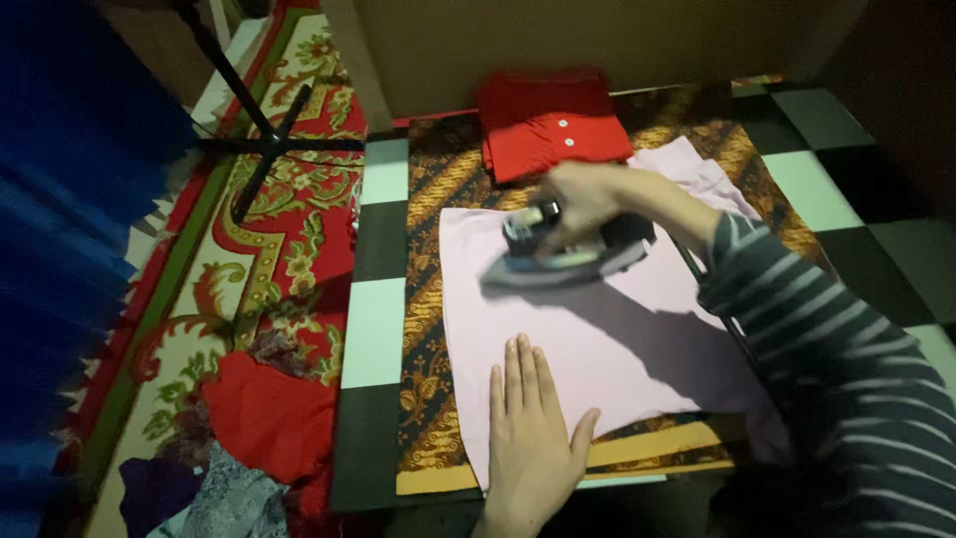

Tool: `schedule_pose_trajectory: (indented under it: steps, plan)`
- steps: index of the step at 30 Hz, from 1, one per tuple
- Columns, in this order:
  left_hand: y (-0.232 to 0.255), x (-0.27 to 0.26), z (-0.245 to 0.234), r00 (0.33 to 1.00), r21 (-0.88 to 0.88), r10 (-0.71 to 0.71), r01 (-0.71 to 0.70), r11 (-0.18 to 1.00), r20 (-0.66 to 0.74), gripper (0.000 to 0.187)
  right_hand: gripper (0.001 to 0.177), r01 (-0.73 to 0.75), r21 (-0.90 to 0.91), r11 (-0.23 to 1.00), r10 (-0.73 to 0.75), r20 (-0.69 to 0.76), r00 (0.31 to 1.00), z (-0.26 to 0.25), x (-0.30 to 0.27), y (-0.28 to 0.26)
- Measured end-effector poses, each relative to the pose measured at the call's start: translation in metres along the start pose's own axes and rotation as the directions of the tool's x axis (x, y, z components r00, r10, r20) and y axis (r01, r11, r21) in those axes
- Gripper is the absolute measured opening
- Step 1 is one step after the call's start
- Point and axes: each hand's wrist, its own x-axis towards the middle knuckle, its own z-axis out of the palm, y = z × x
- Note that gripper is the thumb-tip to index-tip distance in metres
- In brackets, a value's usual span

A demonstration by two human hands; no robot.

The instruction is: The person irons a pink t-shirt with a Mickey Mouse graphic on an ironing board. They smooth the fabric with one hand while moving the iron with the other, then flip the shirt to iron the back. Finally, they fold the shirt in half and press the fold with the iron.

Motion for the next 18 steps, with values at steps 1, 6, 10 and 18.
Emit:
schedule_pose_trajectory:
  steps: [1, 6, 10, 18]
  plan:
    - [-0.002, 0.001, -0.001, 1.000, 0.005, 0.010, -0.010, 1.000, -0.001, 0.085, 0.076, 0.061, -0.037, 0.997, -0.061, 0.004, 0.998, 0.006, -0.008, -0.006]
    - [-0.003, 0.000, 0.003, 0.999, 0.064, 0.038, -0.036, 0.997, -0.034, 0.086, 0.076, 0.044, -0.199, 0.979, -0.066, -0.103, 0.993, 0.017, -0.003, -0.018]
    - [-0.002, -0.001, 0.004, 1.000, 0.035, 0.010, -0.010, 0.999, -0.005, 0.086, 0.078, -0.080, -0.210, 0.975, 0.023, -0.260, 0.965, 0.015, 0.036, -0.011]
    - [-0.050, -0.037, -0.008, 0.993, 0.423, -0.026, 0.072, 0.903, -0.114, 0.077, 0.070, -0.097, -0.114, 0.989, 0.086, -0.096, 0.992, 0.001, 0.039, -0.014]
